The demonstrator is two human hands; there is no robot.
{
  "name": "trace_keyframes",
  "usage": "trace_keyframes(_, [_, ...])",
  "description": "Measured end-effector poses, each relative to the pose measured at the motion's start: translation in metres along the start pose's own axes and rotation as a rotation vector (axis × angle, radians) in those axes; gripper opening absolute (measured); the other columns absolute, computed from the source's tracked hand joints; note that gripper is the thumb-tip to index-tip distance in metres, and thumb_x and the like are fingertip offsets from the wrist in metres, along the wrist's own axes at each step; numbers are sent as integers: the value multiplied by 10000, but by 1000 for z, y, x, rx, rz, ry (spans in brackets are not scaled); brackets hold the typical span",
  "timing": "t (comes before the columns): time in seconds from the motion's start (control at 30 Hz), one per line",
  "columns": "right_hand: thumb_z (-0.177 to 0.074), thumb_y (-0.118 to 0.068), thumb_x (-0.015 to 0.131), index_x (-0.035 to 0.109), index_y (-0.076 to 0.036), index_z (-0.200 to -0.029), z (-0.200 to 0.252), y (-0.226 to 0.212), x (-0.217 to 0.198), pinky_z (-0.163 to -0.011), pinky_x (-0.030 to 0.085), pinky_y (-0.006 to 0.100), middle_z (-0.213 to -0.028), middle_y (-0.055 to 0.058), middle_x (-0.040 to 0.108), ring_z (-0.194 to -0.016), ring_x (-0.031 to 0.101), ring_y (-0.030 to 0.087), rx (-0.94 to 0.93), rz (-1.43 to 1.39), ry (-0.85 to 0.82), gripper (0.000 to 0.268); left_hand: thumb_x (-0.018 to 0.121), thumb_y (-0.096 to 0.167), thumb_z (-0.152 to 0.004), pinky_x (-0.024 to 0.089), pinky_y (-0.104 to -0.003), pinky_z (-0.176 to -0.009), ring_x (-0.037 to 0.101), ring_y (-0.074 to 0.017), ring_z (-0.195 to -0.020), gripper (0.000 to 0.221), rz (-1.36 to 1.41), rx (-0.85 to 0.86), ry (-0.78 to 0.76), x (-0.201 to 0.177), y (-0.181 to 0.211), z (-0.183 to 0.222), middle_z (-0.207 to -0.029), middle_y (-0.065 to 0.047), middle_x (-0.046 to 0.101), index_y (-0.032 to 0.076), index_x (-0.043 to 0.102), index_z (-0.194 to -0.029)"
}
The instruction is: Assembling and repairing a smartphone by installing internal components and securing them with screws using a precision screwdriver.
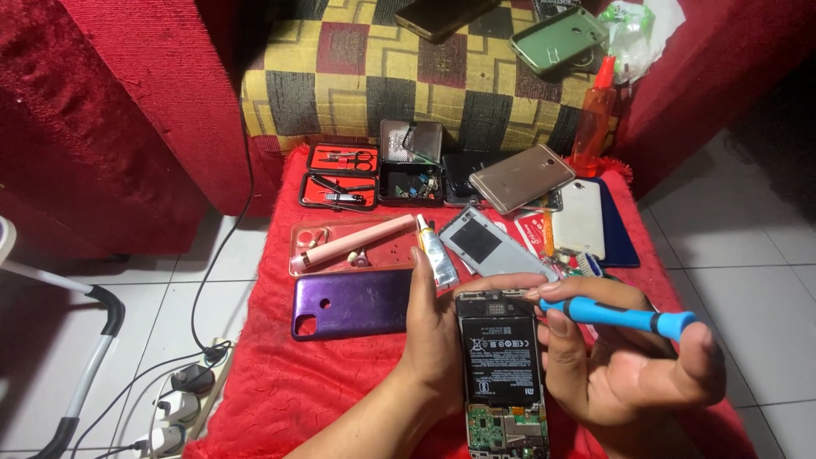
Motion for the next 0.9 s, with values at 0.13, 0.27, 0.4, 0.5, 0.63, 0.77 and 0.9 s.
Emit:
trace_keyframes(0.13, [-968, 62, 593, 67, -368, -1549, -6, -6, 1, -804, 637, 340, -1091, 214, 609, -882, 722, 235, -36, 95, -77, 893, 79, 893, -915, 582, -426, -897, 699, -322, -1048, 1211, -9, 10, -15, -2, -1, -1, -1225, -256, 686, -99, 607, -1365])
trace_keyframes(0.27, [-965, 65, 590, 73, -369, -1557, -8, -6, 2, -835, 635, 371, -1089, 228, 609, -905, 727, 260, -49, 80, -86, 899, 102, 888, -917, 581, -431, -896, 695, -316, -1048, 1187, -3, 10, 2, -1, -1, 0, -1220, -237, 683, -90, 614, -1354])
trace_keyframes(0.4, [-957, 85, 615, 90, -352, -1557, -4, -2, 3, -854, 644, 386, -1122, 233, 603, -936, 733, 284, -60, 74, -95, 909, 111, 871, -927, 571, -395, -880, 698, -293, -1024, 1161, -29, 33, -19, 1, 2, 0, -1186, -233, 696, -87, 627, -1333])
trace_keyframes(0.5, [-959, 85, 624, 102, -337, -1541, -2, 0, 3, -821, 622, 357, -1119, 232, 607, -938, 729, 279, -63, 78, -99, 889, 122, 872, -927, 575, -384, -848, 703, -284, -991, 1158, -29, 26, -8, 1, 1, 1, -1149, -234, 705, -88, 631, -1329])
trace_keyframes(0.63, [-952, 97, 614, 101, -389, -1559, -4, -1, 5, -824, 636, 369, -1127, 219, 612, -964, 732, 279, -64, 52, -147, 931, 130, 866, -912, 569, -367, -866, 702, -274, -1011, 1167, -65, 35, 7, 4, 3, 1, -1158, -225, 711, -94, 624, -1354])
trace_keyframes(0.77, [-954, 83, 620, 132, -396, -1513, -5, 0, 3, -793, 652, 342, -1189, 225, 627, -987, 746, 273, -68, 19, -182, 883, 91, 844, -919, 567, -358, -869, 697, -264, -1026, 1151, -120, 46, 12, 7, 6, 1, -1190, -220, 707, -68, 626, -1372])
trace_keyframes(0.9, [-943, -38, 732, 322, -75, -1272, -21, -18, -11, -837, 630, 356, -1212, 233, 637, -1010, 729, 273, -111, 298, -198, 527, 183, 881, -869, 583, -264, -602, 709, -187, -661, 1167, -54, 15, 114, -8, 3, 0, -833, -131, 727, -57, 600, -1423])
Point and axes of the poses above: each hand's wrist, its own z-axis away from the middle knuckle, its own x-axis out of the palm, y = z × x, the point moved 10 cm from there along -z, towards the middle knuckle
